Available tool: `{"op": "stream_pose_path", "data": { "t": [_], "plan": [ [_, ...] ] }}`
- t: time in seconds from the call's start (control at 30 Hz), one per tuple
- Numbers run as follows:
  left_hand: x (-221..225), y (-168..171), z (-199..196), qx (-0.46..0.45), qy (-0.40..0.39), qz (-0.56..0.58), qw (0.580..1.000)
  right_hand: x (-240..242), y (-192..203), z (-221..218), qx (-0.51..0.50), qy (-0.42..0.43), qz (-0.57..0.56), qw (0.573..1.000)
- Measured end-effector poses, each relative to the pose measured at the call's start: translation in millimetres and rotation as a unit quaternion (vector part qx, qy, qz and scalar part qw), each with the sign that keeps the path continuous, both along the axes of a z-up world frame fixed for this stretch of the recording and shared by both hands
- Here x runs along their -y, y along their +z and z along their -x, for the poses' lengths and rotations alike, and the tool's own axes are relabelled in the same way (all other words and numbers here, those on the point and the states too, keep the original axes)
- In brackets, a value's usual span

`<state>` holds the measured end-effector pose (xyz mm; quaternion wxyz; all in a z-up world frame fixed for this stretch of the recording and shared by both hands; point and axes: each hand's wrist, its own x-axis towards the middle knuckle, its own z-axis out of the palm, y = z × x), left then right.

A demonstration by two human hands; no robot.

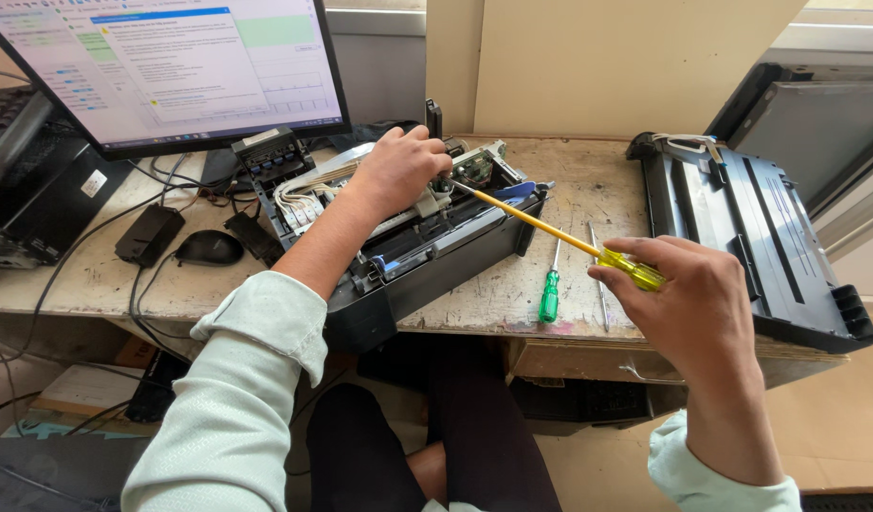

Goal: The person disassembles a printer using screwdrivers, removes a circuit board, and then reassembles the device. The task involves unscrewing components, handling internal parts, and securing them back in place.

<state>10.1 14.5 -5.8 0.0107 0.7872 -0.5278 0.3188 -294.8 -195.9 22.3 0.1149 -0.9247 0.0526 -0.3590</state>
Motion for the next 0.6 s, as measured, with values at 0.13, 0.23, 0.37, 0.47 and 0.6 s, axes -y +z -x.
{"op": "stream_pose_path", "data": {
  "t": [0.13,0.23,0.37,0.47,0.6],
  "plan": [
    [0.1,-0.2,-0.1,-0.012,0.0,0.001,1.0,1.5,-0.2,-2.6,-0.004,0.008,-0.007,1.0],
    [0.5,0.2,0.5,-0.014,0.0,0.003,1.0,1.2,1.8,-3.9,-0.005,0.01,0.004,1.0],
    [0.7,0.5,0.6,-0.009,-0.001,0.007,1.0,-2.0,5.9,-4.7,-0.002,0.012,0.005,1.0],
    [0.6,-0.2,0.5,-0.002,-0.003,0.007,1.0,-4.4,8.3,-4.6,-0.083,-0.052,-0.044,0.994],
    [0.0,-0.8,0.9,-0.012,0.005,-0.003,1.0,-7.2,9.0,-3.9,-0.169,-0.143,-0.047,0.974]
  ]
}}
